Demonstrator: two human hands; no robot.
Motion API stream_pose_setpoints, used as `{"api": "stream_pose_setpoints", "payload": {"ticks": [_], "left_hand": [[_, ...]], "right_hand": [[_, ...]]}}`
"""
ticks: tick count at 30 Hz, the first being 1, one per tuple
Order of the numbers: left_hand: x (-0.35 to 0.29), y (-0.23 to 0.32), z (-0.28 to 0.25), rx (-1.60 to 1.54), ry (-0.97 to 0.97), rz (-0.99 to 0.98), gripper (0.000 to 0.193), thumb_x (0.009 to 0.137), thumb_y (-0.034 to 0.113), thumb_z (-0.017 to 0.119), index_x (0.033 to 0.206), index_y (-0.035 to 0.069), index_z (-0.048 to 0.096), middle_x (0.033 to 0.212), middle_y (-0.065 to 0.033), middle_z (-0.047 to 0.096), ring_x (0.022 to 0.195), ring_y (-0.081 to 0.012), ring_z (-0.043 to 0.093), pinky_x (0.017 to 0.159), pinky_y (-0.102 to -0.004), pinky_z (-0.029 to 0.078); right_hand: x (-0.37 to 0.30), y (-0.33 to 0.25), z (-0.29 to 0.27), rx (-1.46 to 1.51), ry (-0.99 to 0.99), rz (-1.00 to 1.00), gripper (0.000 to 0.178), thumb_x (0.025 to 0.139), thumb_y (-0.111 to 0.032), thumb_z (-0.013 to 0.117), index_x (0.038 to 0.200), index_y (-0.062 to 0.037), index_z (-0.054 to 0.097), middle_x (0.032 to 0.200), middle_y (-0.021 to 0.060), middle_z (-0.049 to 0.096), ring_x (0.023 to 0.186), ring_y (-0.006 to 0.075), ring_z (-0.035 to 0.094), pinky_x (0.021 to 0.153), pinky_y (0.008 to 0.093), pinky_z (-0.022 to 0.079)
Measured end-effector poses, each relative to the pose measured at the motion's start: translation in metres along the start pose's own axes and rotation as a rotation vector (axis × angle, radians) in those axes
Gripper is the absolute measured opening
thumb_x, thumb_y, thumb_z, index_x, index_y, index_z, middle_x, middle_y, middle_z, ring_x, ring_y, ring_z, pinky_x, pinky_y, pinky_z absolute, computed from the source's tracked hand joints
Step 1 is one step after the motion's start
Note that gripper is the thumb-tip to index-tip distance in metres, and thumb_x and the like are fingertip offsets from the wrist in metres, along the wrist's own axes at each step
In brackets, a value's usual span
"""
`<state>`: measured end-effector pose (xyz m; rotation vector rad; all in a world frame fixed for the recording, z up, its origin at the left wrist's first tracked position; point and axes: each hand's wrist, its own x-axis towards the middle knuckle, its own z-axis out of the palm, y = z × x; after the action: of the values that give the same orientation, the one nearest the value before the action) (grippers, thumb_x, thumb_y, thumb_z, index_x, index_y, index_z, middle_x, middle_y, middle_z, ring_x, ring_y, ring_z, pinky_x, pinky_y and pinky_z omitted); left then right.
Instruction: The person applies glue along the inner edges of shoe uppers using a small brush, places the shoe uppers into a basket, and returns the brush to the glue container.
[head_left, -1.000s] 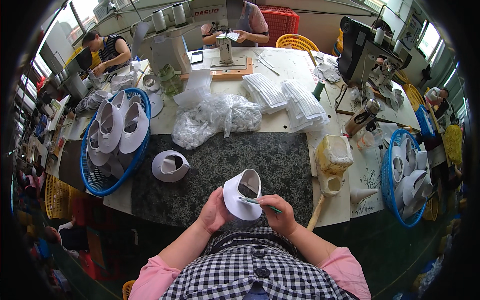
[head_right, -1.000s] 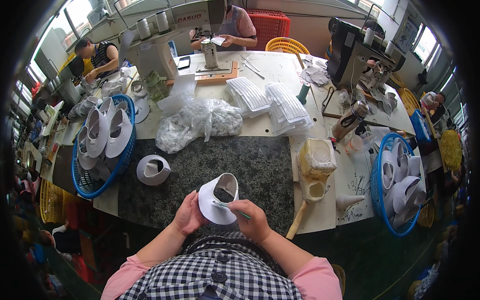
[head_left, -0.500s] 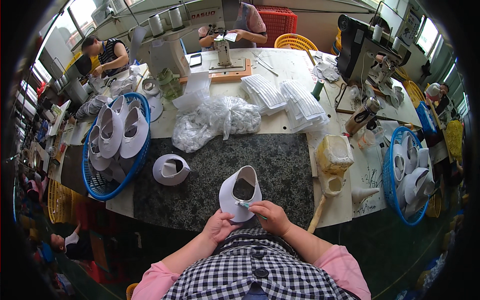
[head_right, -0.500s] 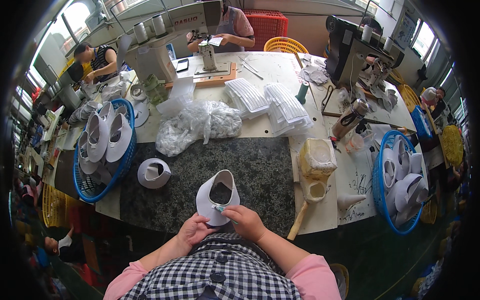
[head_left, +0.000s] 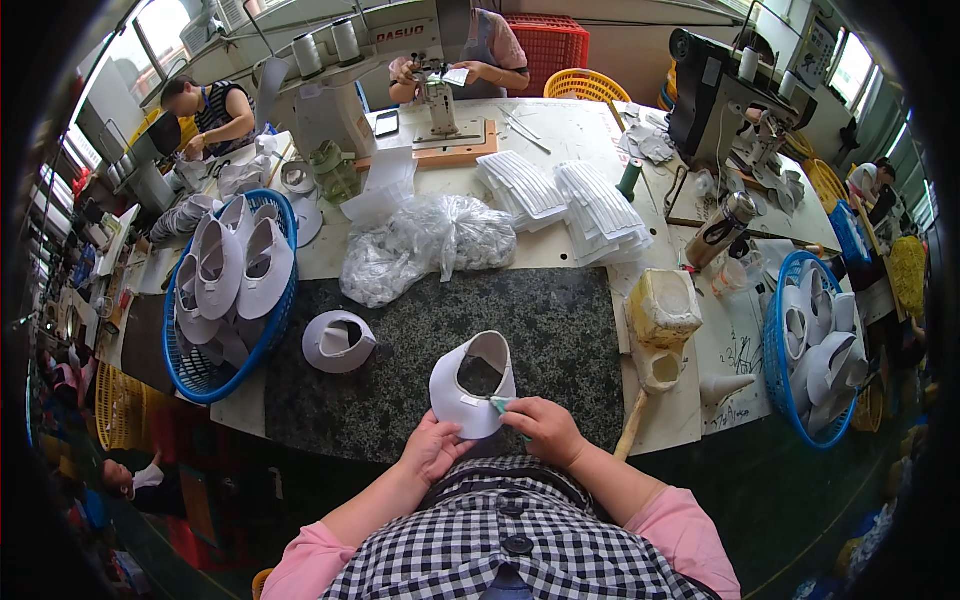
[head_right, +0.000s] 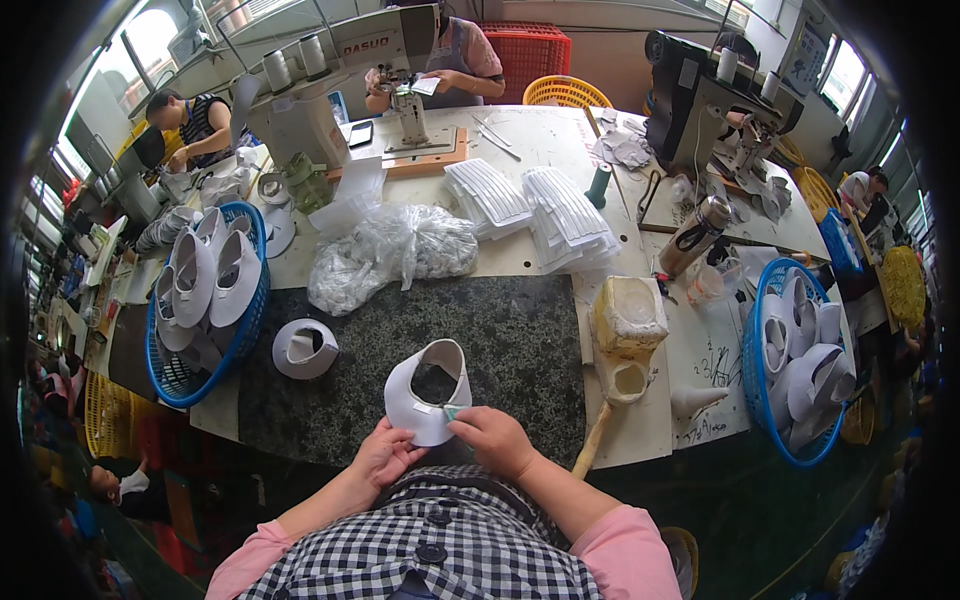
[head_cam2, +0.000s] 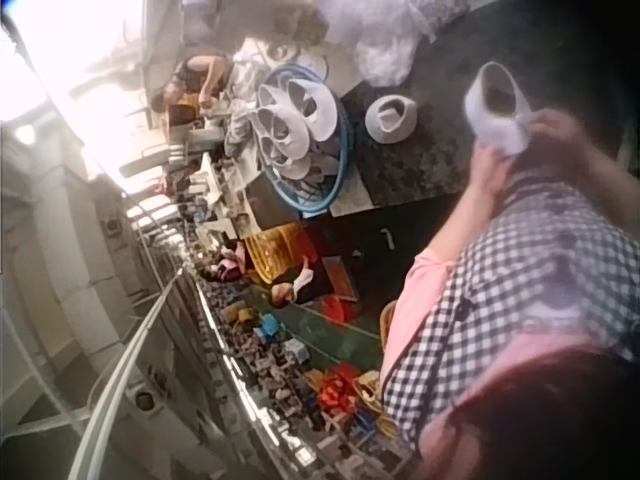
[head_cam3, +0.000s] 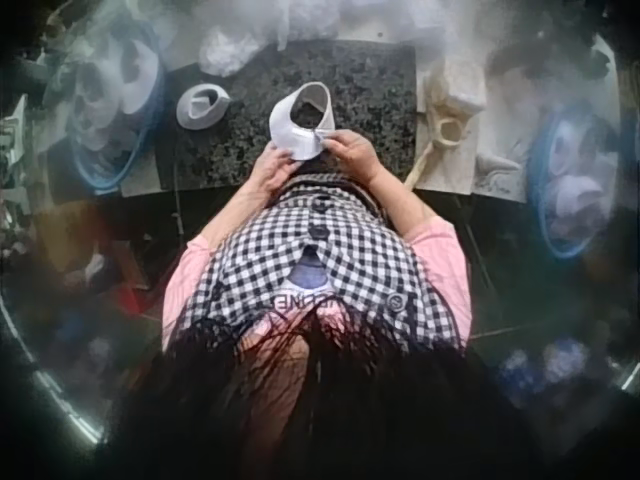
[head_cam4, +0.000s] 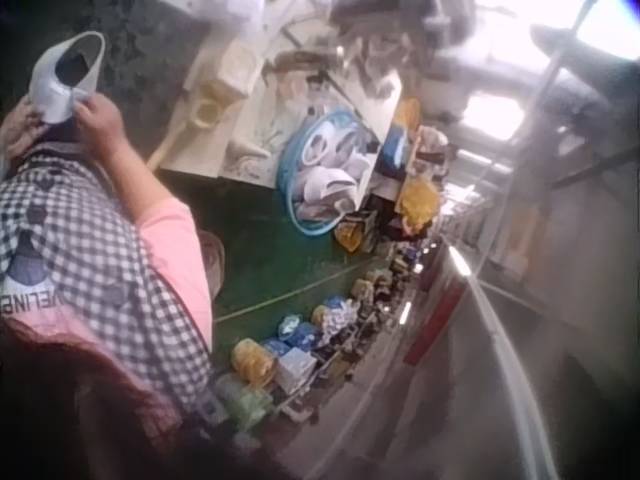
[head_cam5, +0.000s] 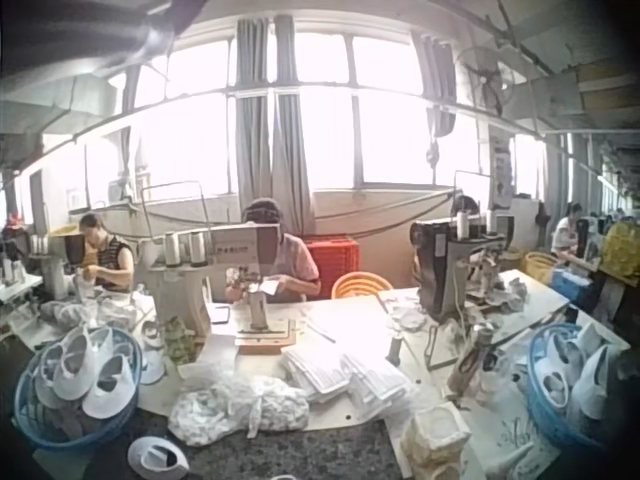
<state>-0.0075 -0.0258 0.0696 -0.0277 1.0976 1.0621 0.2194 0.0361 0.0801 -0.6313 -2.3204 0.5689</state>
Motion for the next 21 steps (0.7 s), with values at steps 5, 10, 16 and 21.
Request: {"api": "stream_pose_setpoints", "payload": {"ticks": [5,10,16,21], "left_hand": [[-0.006,0.023,0.006,0.119,-0.047,0.1,0.045,0.082,-0.002,0.052,0.125,0.013,0.048,0.117,-0.009,0.059,0.102,-0.0237,0.061,0.083,-0.0428,0.053],[-0.003,0.056,0.011,0.27,-0.122,0.14,0.039,0.079,-0.001,0.05,0.118,0.005,0.055,0.106,-0.0052,0.063,0.09,-0.0161,0.064,0.07,-0.0299,0.053],[0.038,0.056,-0.014,0.211,0.017,0.067,0.033,0.08,0.009,0.057,0.113,0.005,0.057,0.096,-0.0023,0.064,0.084,-0.0159,0.061,0.076,-0.0328,0.051],[0.03,0.051,0.01,0.054,0.013,0.062,0.037,0.084,0.023,0.058,0.118,0.007,0.057,0.112,-0.0057,0.063,0.107,-0.0232,0.059,0.097,-0.0416,0.046]], "right_hand": [[-0.024,0.011,-0.038,0.051,0.414,0.341,0.027,0.079,0.008,0.063,0.101,-0.0068,0.063,0.095,0.0117,0.066,0.087,0.0291,0.066,0.074,0.0343,0.054],[-0.079,0.031,-0.104,-0.095,0.86,0.658,0.01,0.091,-0.003,0.063,0.101,-0.0037,0.062,0.091,0.011,0.067,0.083,0.0221,0.066,0.075,0.0299,0.051],[-0.108,0.039,-0.131,-0.344,0.863,0.881,0.013,0.09,-0.008,0.065,0.103,-0.0063,0.063,0.087,0.0103,0.068,0.078,0.0211,0.066,0.072,0.031,0.051],[-0.104,0.068,-0.123,-0.324,0.862,0.917,0.013,0.089,-0.01,0.065,0.101,-0.0066,0.063,0.086,0.0123,0.068,0.075,0.0285,0.066,0.07,0.0348,0.051]]}}
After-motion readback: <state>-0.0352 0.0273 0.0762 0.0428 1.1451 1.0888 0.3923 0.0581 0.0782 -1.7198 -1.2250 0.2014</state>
